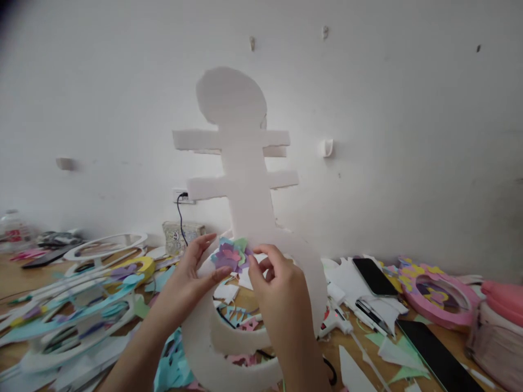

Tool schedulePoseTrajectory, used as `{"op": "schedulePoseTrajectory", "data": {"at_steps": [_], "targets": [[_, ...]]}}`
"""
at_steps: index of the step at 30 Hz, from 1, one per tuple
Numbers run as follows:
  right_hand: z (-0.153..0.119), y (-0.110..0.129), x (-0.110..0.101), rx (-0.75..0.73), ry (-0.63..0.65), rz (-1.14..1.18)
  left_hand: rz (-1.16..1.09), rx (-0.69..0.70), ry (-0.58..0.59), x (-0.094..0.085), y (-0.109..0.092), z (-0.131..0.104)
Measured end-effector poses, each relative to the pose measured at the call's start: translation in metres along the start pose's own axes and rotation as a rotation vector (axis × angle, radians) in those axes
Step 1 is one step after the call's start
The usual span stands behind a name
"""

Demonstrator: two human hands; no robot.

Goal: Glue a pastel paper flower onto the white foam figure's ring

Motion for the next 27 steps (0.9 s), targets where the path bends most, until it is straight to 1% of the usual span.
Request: {"op": "schedulePoseTrajectory", "data": {"at_steps": [3,5,7,10,15,20,27], "targets": [[-0.002,0.008,-0.002,-0.156,-0.015,0.020,0.015,0.020,-0.046,-0.001,-0.004,-0.004],[-0.003,0.013,-0.002,-0.209,-0.005,0.049,0.056,0.037,-0.074,-0.003,-0.008,-0.008],[-0.005,0.016,-0.003,-0.232,-0.013,0.046,0.096,0.060,-0.097,-0.004,-0.012,-0.012],[-0.005,0.016,-0.003,-0.239,-0.022,0.017,0.135,0.092,-0.115,-0.006,-0.018,-0.016],[-0.005,0.015,-0.002,-0.203,-0.007,0.026,0.176,0.082,-0.110,-0.005,-0.024,-0.019],[-0.006,0.016,-0.001,-0.184,-0.006,0.069,0.211,0.111,-0.156,-0.004,-0.024,-0.020],[-0.005,0.019,-0.003,-0.192,0.003,0.066,0.216,0.141,-0.173,-0.004,-0.022,-0.022]]}}
Point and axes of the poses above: each hand's wrist, its own z-axis towards the middle knuckle, its own x-axis out of the palm, y = z × x, the point moved 3 cm from there along z, towards the middle knuckle, and after that the axes turned 13 degrees about -y, right-handed, at the moved point
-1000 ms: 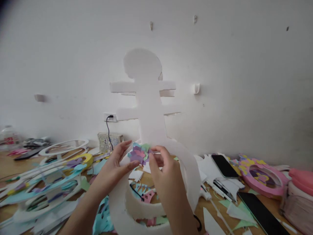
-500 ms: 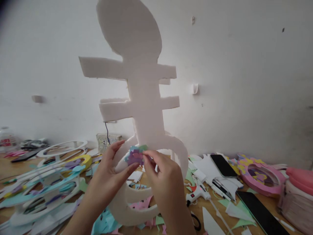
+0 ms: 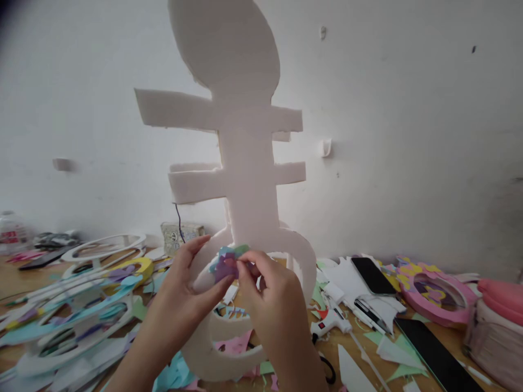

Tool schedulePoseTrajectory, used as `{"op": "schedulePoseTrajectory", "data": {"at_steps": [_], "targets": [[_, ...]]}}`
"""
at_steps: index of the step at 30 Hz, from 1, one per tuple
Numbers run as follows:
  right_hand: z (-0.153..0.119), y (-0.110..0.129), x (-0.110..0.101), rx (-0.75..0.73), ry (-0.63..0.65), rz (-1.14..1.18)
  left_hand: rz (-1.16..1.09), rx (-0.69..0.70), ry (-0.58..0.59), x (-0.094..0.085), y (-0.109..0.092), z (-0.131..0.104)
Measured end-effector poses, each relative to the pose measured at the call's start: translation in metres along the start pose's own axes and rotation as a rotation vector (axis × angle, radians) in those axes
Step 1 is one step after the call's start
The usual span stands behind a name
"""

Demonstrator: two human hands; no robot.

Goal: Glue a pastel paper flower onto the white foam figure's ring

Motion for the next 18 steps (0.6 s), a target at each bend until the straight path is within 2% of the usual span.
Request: {"op": "schedulePoseTrajectory", "data": {"at_steps": [9,18], "targets": [[-0.0003,-0.0005,-0.0014,-0.006,0.009,0.008,-0.015,0.018,0.004,0.0010,-0.0011,0.0005],[-0.0007,-0.0022,-0.0002,-0.011,-0.014,0.003,0.003,0.107,-0.048,0.0013,0.0003,-0.0016]]}}
Point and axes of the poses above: each hand's wrist, its own z-axis towards the middle knuckle, its own x-axis out of the palm, y = z × x, the point moved 3 cm from there along z, towards the middle knuckle, and after that the axes turned 13 degrees about -y, right-handed, at the moved point
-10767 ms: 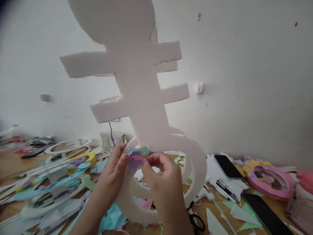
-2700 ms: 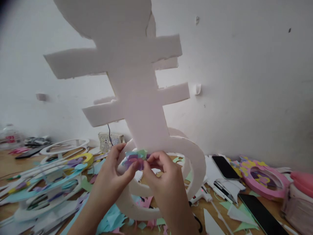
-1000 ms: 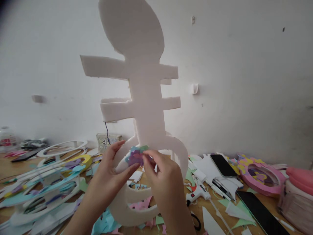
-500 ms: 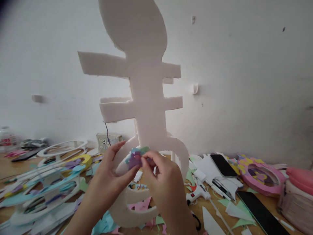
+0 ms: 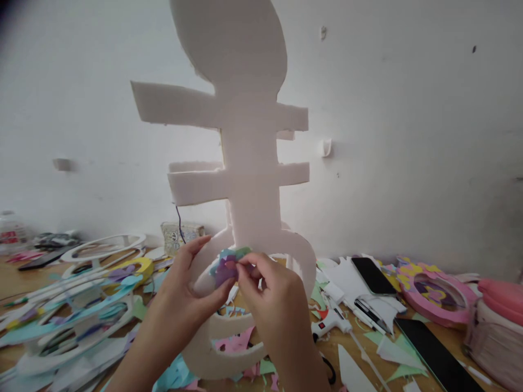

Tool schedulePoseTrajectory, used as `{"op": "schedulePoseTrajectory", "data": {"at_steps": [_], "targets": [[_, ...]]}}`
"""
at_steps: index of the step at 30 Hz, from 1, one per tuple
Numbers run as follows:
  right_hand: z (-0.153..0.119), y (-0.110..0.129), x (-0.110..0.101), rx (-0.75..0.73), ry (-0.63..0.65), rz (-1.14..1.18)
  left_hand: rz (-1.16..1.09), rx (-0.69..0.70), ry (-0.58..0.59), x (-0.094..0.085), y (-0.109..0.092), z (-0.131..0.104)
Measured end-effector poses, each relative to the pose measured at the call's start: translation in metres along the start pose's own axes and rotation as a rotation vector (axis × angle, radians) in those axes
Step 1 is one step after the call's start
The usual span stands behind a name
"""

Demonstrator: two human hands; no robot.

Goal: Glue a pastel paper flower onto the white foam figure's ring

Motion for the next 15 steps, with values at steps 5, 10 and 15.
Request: {"op": "schedulePoseTrajectory", "data": {"at_steps": [5,10,15], "targets": [[0.001,0.001,-0.002,-0.024,-0.055,-0.011,0.006,-0.002,0.016,0.000,0.001,0.000],[0.001,0.002,-0.006,0.016,-0.131,0.013,0.004,-0.035,0.032,0.002,0.002,0.002],[0.006,-0.015,-0.023,0.227,-0.347,-0.099,-0.037,-0.130,0.076,0.001,0.010,0.011]]}}
Point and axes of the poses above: each hand's wrist, its own z-axis towards the middle knuckle, its own x-axis out of the palm, y = z × x, the point moved 3 cm from there along z, towards the middle knuckle, and after that the axes turned 13 degrees about -y, right-handed, at the moved point
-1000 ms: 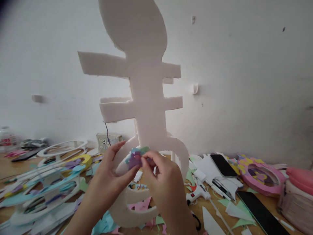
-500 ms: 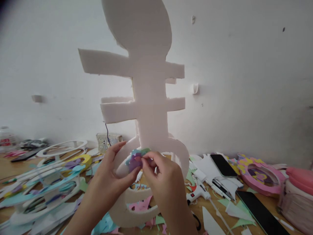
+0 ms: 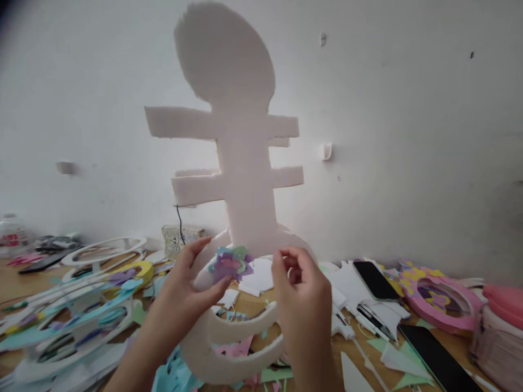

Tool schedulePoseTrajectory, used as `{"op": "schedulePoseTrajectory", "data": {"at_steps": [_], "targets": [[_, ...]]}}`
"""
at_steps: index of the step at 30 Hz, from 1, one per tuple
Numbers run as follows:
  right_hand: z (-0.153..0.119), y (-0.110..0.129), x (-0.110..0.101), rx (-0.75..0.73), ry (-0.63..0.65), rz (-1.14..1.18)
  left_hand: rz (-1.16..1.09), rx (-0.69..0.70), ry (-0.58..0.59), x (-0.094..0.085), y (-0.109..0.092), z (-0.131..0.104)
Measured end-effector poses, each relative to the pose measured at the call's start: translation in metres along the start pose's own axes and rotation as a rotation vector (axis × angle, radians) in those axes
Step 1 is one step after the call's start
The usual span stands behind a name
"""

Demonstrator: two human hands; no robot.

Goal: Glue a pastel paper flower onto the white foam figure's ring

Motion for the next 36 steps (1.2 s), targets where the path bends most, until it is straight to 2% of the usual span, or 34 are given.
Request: {"op": "schedulePoseTrajectory", "data": {"at_steps": [2,4,8,10,15,18,23,29,33,36], "targets": [[0.010,-0.009,-0.006,0.012,-0.077,-0.060,-0.038,-0.032,0.001,-0.003,0.004,0.006],[0.020,-0.020,-0.008,-0.001,-0.102,-0.132,-0.083,-0.039,-0.010,-0.005,0.009,0.012],[0.030,-0.049,0.003,0.092,0.082,-0.139,-0.130,-0.004,-0.010,-0.004,0.025,0.026],[0.029,-0.063,0.012,0.123,0.136,-0.118,-0.103,0.047,0.006,-0.001,0.034,0.033],[0.022,-0.089,0.035,0.048,0.217,-0.261,0.029,0.239,0.074,0.008,0.048,0.044],[0.017,-0.102,0.044,0.067,0.296,-0.357,0.128,0.315,0.043,0.019,0.057,0.049],[0.015,-0.118,0.047,0.091,0.247,-0.444,0.327,0.281,-0.059,0.039,0.082,0.056],[0.012,-0.140,0.051,0.120,0.225,-0.518,0.421,0.243,0.091,0.060,0.098,0.046],[0.008,-0.152,0.055,0.135,0.207,-0.550,0.426,0.247,0.213,0.071,0.100,0.038],[0.007,-0.154,0.055,0.117,0.171,-0.534,0.431,0.259,0.248,0.073,0.099,0.037]]}}
Point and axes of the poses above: each hand's wrist, its own z-axis towards the middle knuckle, its own x-axis out of the palm, y = z × x, the point moved 3 cm from there along z, towards the middle knuckle, and after that the axes turned 13 degrees about -y, right-handed, at the moved point
